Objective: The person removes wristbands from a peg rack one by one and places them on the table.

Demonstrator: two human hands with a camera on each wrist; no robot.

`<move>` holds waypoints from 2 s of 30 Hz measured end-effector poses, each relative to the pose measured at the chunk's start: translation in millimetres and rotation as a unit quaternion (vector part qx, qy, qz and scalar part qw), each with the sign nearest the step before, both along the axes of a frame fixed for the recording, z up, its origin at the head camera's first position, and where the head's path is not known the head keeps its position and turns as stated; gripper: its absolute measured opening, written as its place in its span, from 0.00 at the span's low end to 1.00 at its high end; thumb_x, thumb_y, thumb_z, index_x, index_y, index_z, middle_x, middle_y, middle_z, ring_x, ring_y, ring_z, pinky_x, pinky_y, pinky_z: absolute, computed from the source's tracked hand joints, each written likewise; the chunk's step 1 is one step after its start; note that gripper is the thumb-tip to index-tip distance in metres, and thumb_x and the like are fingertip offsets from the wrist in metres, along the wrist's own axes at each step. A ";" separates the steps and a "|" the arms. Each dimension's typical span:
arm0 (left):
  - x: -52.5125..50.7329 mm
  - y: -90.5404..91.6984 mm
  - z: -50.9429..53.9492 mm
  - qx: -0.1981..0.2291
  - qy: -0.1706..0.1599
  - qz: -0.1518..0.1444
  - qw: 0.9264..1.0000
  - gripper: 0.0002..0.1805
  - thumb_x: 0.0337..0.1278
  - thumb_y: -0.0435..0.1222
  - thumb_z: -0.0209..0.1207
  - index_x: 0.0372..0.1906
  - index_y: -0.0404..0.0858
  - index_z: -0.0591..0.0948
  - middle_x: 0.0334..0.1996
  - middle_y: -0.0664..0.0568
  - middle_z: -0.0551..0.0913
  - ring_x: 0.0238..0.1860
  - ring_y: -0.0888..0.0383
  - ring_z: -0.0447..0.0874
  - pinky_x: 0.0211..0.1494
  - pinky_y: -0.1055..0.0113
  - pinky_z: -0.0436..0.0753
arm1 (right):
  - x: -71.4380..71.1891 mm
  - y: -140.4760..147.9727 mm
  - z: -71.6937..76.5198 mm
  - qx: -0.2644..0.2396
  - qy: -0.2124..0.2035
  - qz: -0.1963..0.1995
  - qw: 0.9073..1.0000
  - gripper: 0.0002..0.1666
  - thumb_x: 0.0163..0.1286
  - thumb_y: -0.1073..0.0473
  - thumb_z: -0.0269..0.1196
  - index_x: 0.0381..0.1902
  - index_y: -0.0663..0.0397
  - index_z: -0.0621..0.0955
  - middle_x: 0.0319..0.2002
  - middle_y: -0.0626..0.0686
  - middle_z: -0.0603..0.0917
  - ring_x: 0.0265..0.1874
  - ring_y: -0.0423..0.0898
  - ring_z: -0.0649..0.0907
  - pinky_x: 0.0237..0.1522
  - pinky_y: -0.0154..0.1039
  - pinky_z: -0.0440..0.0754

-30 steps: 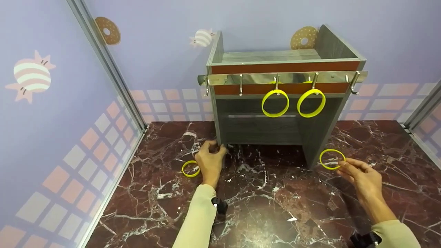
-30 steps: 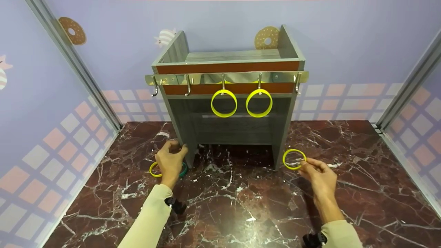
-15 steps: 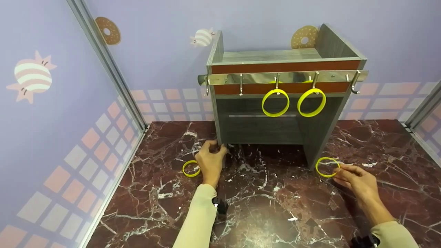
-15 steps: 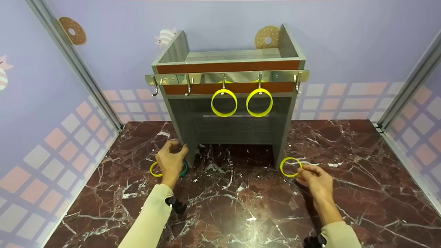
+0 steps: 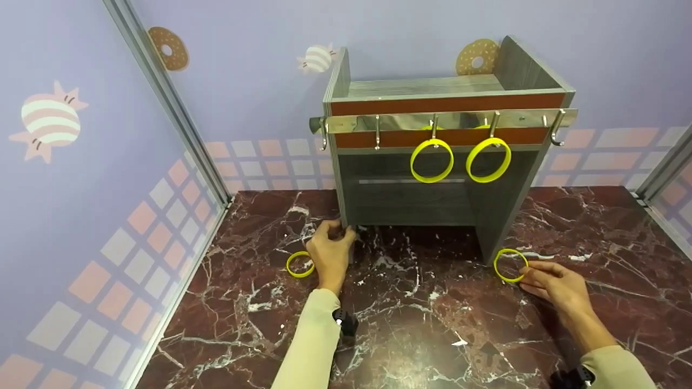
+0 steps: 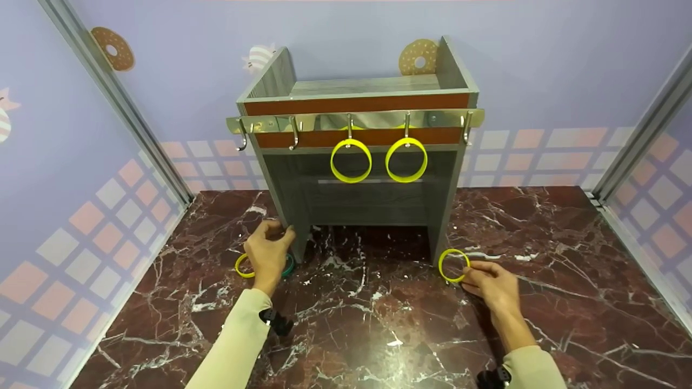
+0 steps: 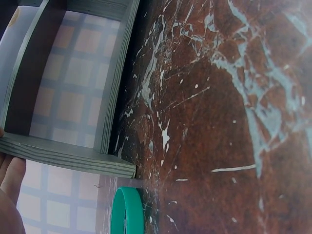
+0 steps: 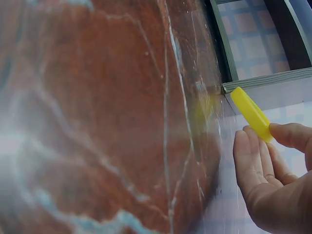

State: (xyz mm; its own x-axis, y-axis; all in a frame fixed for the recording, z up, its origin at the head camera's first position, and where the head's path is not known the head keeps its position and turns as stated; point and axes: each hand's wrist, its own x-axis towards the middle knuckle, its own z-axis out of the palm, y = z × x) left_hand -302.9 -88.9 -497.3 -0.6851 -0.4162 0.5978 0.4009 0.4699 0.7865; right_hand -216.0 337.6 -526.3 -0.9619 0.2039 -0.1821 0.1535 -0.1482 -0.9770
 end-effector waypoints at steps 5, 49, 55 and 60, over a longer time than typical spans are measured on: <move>-0.6 0.4 -0.4 0.007 0.006 -0.011 1.000 0.07 0.46 0.26 0.74 0.33 0.34 0.88 0.30 0.47 0.90 0.27 0.52 0.90 0.32 0.61 0.87 | -0.8 1.5 -3.1 0.022 -0.002 0.012 1.000 0.12 0.75 0.71 0.64 0.54 0.64 0.82 0.37 0.47 0.91 0.37 0.42 0.91 0.46 0.38 0.89; -0.3 0.5 -0.9 0.007 -0.004 -0.002 1.000 0.07 0.45 0.27 0.74 0.31 0.35 0.87 0.29 0.47 0.90 0.27 0.51 0.90 0.33 0.60 0.86 | 2.7 -23.9 40.3 0.156 0.082 -0.025 0.984 0.14 0.75 0.62 0.69 0.54 0.63 0.87 0.38 0.39 0.90 0.36 0.35 0.89 0.42 0.30 0.87; -1.2 0.4 -1.7 0.006 -0.002 -0.006 1.000 0.07 0.45 0.27 0.74 0.31 0.34 0.87 0.29 0.47 0.90 0.26 0.52 0.90 0.33 0.60 0.87 | 4.2 -38.4 61.9 0.170 0.122 -0.019 0.978 0.19 0.76 0.61 0.68 0.58 0.69 0.84 0.40 0.40 0.91 0.35 0.37 0.91 0.39 0.30 0.87; -1.7 0.0 -1.9 0.013 0.004 -0.011 1.000 0.07 0.44 0.26 0.74 0.31 0.34 0.87 0.28 0.47 0.90 0.26 0.52 0.89 0.32 0.61 0.86 | 2.9 -54.6 83.7 0.098 0.194 -0.018 0.976 0.20 0.73 0.65 0.70 0.56 0.76 0.82 0.42 0.47 0.92 0.37 0.43 0.91 0.42 0.34 0.88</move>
